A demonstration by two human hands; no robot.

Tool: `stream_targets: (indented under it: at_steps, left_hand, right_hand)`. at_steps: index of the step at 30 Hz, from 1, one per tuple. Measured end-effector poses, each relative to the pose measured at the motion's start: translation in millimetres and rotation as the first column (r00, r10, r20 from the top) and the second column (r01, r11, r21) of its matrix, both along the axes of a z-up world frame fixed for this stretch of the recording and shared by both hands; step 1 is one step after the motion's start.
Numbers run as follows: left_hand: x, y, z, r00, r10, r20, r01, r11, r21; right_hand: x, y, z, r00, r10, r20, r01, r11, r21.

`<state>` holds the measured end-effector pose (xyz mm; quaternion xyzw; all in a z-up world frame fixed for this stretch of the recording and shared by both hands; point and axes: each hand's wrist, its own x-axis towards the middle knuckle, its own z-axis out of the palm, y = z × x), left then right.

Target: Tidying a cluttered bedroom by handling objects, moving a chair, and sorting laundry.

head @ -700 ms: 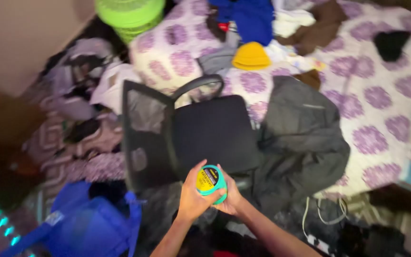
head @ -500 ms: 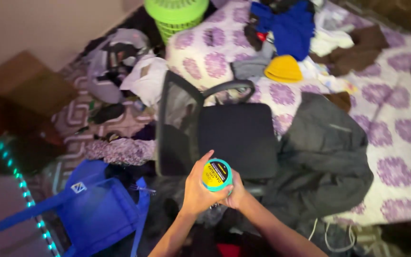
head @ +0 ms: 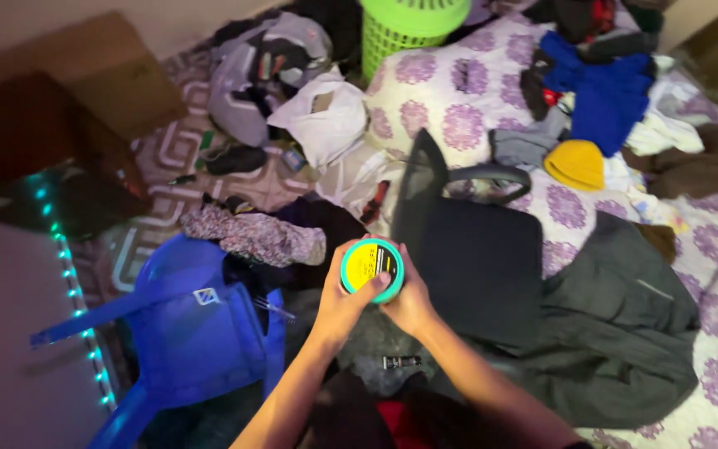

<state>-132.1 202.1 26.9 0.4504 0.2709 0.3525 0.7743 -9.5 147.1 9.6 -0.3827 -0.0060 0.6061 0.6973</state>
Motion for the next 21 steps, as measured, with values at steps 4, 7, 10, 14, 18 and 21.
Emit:
stream_targets:
  at_steps: [4, 7, 10, 14, 18, 21]
  left_hand:
    - [-19, 29, -22, 0.999, 0.052, 0.009, -0.052, 0.998, 0.023]
    - [-27, 44, -29, 0.986, 0.163, 0.038, -0.166, 0.983, 0.08]
    - [-40, 60, -19, 0.979, 0.202, 0.02, -0.203, 0.978, 0.047]
    - [-66, 68, -29, 0.966, 0.26, -0.01, -0.26, 0.966, 0.011]
    - [-88, 61, -25, 0.951, 0.298, -0.087, -0.291, 0.953, 0.078]
    - [-93, 61, -15, 0.934, 0.313, -0.175, -0.299, 0.949, 0.099]
  right_hand:
    - [-7, 34, -24, 0.973, 0.08, 0.218, -0.1, 0.991, 0.085]
    - [-16, 50, -32, 0.964, 0.092, 0.25, -0.146, 0.967, 0.209]
    - [-22, 56, -38, 0.976, 0.167, 0.141, -0.188, 0.971, 0.147]
    - [-35, 67, -10, 0.863, 0.385, 0.329, -0.409, 0.913, 0.005]
    - [-49, 75, 1, 0.766, 0.505, 0.397, -0.463, 0.862, -0.205]
    - [-56, 78, -14, 0.786, 0.479, 0.391, -0.437, 0.878, -0.196]
